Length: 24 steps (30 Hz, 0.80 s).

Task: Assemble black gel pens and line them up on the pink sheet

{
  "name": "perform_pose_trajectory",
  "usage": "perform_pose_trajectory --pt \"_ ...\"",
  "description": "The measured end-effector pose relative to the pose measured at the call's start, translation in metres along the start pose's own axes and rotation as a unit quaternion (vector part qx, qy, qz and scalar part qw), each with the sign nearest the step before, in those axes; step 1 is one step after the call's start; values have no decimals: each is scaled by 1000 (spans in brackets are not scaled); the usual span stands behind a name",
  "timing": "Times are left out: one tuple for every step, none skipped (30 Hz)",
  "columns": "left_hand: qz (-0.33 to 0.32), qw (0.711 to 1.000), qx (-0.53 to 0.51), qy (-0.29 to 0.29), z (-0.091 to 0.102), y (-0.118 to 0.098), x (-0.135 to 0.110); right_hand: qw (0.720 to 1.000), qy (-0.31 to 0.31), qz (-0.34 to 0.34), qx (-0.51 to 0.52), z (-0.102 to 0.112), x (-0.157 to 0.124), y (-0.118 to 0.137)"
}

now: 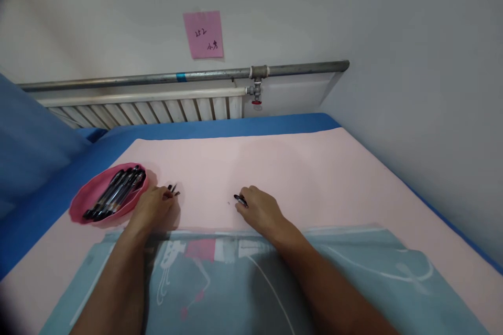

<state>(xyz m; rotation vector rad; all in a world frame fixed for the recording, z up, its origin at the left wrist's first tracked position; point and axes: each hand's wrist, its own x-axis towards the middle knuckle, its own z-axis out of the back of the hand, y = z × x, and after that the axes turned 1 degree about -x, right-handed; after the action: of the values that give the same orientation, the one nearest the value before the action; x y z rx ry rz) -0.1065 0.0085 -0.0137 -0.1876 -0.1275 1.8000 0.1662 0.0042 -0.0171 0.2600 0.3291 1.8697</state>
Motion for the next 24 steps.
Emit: perform_pose_trajectory --pt "1 1000 5 1 1 0 0 1000 4 0 -8 -1 0 1" --pt "4 1000 8 1 1 0 -1 1000 7 -1 -14 -1 -1 2" --pt "8 1000 6 -2 2 -1 -1 1000 9 -3 -18 0 -1 3" --pt "10 1000 0 -7 2 -2 -1 1000 12 -5 -21 0 -1 4" --pt "8 1000 -10 -13 3 -3 -1 1000 14 -8 -23 1 -1 6" --pt "2 1000 -19 -19 3 -5 -1 1000 16 -10 -25 3 -1 7" --pt "-8 999 -27 -25 2 -6 -1 999 18 -12 -26 3 -1 8" --pt "-20 999 -31 -27 2 -8 0 999 19 -13 -28 4 -1 9" --pt "-30 999 -32 -28 1 -9 0 999 20 -14 -30 5 -1 10" --pt "-36 999 -30 -26 1 -10 1 999 19 -15 -34 5 -1 11" --pt "-37 999 -27 -25 0 -11 1 999 17 -16 -39 4 -1 12" --pt "-34 999 -23 -25 0 -12 1 999 14 -14 -46 4 -1 13" --pt "-28 999 -19 -25 0 -12 1 998 11 -11 -53 3 -1 14" --pt "-24 999 -14 -24 1 -12 1 998 7 -8 -61 1 -1 15" --pt "-18 1000 -9 -22 1 -12 0 998 5 -3 -68 0 -1 16" --pt "-12 1000 -5 -20 2 -11 -1 997 4 2 -72 -2 0 18" --pt "-6 1000 -4 -16 2 -10 -1 997 5 8 -73 -4 0 20" --pt "1 1000 -4 -11 3 -8 -2 997 7 16 -70 -7 1 23" --pt "9 1000 -6 -7 4 -7 -3 998 11 25 -63 -10 2 26" --pt "16 1000 -10 -4 5 -5 -4 998 15 36 -55 -13 4 30" --pt "22 1000 -14 -2 5 -3 -5 998 17 49 -45 -17 6 35" --pt "27 999 -18 1 6 -2 -5 997 18 61 -37 -21 9 40" --pt "31 999 -21 4 7 0 -6 997 18 73 -32 -25 13 46" --pt "34 999 -24 8 7 1 -7 996 17 80 -29 -29 18 53"
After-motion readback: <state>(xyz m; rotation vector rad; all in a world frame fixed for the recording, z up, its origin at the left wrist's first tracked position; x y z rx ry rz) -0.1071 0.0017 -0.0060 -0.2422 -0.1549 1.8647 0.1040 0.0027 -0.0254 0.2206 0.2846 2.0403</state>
